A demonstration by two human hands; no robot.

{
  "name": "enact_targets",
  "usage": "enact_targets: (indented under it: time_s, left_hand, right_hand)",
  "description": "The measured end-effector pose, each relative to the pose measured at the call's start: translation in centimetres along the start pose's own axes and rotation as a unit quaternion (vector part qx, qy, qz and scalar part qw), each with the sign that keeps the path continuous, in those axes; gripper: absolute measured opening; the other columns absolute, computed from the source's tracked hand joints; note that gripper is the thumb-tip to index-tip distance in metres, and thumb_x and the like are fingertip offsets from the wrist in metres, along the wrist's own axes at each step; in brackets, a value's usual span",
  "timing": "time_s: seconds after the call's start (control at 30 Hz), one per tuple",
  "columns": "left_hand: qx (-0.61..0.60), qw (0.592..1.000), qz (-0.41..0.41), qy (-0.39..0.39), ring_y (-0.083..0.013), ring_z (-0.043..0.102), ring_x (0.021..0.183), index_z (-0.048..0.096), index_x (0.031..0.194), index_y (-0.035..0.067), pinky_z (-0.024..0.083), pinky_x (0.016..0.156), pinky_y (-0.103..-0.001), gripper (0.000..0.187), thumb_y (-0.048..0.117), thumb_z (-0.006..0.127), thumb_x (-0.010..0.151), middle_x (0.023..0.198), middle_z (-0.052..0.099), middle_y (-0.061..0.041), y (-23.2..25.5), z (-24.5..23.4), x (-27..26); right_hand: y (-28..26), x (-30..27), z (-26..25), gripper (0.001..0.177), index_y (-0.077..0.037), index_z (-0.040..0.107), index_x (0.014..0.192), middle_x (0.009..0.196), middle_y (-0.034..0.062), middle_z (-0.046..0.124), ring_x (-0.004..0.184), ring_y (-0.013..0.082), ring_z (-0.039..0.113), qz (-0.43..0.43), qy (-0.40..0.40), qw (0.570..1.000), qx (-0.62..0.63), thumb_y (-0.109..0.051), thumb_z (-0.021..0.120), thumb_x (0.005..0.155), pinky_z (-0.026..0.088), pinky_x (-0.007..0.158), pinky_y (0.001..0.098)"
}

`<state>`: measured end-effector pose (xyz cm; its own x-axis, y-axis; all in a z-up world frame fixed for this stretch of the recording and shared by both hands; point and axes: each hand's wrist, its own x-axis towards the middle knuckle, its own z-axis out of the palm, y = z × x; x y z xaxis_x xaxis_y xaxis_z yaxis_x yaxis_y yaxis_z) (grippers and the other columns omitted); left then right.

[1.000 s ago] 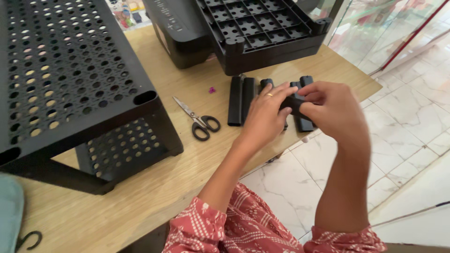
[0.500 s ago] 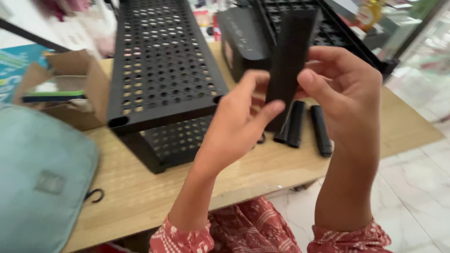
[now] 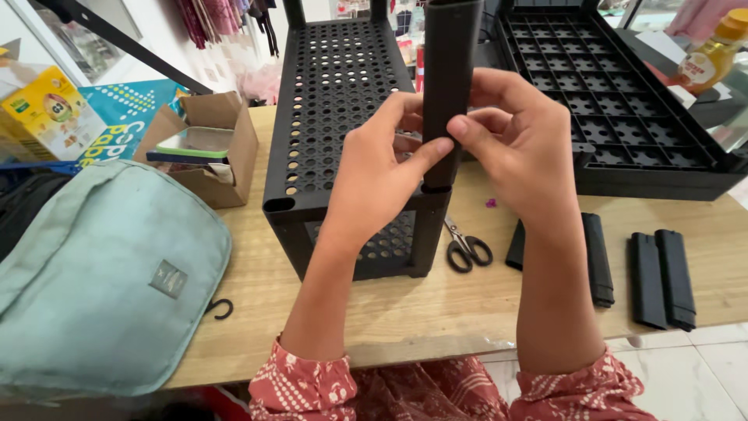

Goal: The person assembles a black plastic shelving unit by inserting cylindrical legs into the corners of perforated shelves. They stack the shelves vertically, aligning the legs and securing each layer to form a multi-tiered stand.

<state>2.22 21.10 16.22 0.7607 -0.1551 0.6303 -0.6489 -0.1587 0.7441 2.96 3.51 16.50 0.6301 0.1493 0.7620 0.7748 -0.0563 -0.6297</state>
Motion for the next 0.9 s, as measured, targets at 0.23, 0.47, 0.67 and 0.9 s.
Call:
enact_targets:
  time_s: [0.23,0.47,0.67,0.9]
  left_hand:
    - [-0.005,1.0,-0.016,-0.004,-0.0142,0.076,0.085,0.063,0.121,0.005,0.062,0.072,-0.029,0.034,0.012,0.077,0.091,0.1,0.076,-0.008,-1.0,0.6,-0.3]
    - [0.016,0.999,-0.034,-0.003,-0.0154,0.075,0.085,0.064,0.118,0.005,0.061,0.071,-0.03,0.034,0.013,0.078,0.089,0.1,0.077,-0.007,-1.2,0.4,-0.6]
    - [0.01,1.0,-0.011,-0.005,-0.0178,0.077,0.089,0.063,0.117,0.003,0.063,0.077,-0.031,0.032,0.014,0.078,0.09,0.1,0.077,-0.009,-1.8,0.5,-1.3]
    - [0.062,0.998,-0.01,-0.01,-0.0216,0.078,0.09,0.062,0.11,0.001,0.063,0.08,-0.033,0.029,0.014,0.078,0.089,0.099,0.076,-0.011,-1.9,0.7,-1.7]
  right_hand:
    - [1.1,-1.1,-0.3,0.035,0.008,0.06,0.135,0.124,0.0105,0.07,0.106,0.0142,0.069,0.032,0.009,0.999,0.034,0.007,0.069,0.101,0.059,0.097,0.0291]
    - [1.4,-1.3,0.1,0.036,0.007,0.06,0.134,0.122,0.0099,0.07,0.104,0.0138,0.07,0.058,0.007,0.998,0.035,0.005,0.069,0.099,0.059,0.091,0.0267]
    - [2.0,-1.8,0.0,0.037,0.006,0.06,0.135,0.124,0.009,0.07,0.107,0.0138,0.069,0.056,0.003,0.998,0.039,0.004,0.07,0.099,0.059,0.096,0.0289]
    - [2.7,-2.8,-0.2,0.037,0.006,0.059,0.139,0.123,0.0081,0.069,0.112,0.0117,0.066,0.038,-0.006,0.999,0.004,0.004,0.069,0.103,0.057,0.101,0.0297]
